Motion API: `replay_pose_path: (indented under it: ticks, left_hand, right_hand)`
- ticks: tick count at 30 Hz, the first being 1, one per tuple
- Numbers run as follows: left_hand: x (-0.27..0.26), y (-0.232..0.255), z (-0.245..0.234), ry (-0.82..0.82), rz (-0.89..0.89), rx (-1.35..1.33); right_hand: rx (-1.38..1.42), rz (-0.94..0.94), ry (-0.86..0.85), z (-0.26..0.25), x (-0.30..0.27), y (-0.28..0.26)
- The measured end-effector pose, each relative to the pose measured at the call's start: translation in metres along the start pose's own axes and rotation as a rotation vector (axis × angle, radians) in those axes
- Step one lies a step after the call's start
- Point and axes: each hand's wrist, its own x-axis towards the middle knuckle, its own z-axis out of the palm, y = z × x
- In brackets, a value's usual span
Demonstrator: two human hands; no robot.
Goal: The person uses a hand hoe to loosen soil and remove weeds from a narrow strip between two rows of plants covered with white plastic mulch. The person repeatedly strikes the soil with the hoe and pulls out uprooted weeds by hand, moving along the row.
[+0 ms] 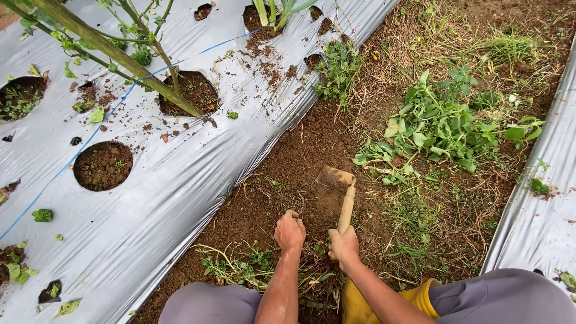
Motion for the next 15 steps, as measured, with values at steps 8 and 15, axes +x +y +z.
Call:
replay_pose_path:
  ticks: [8, 15]
  left_hand:
    - [-0.031, 0.041, -0.038, -0.08, -0.24, -0.419]
    - [-0.044, 0.056, -0.059, -0.032, -0.45, -0.734]
  right_hand:
    - [-0.255, -0.038, -0.166, -0.013, -0.021, 0.001]
    - [-0.326, -0.062, -0.224, -0.008, -0.016, 0.0]
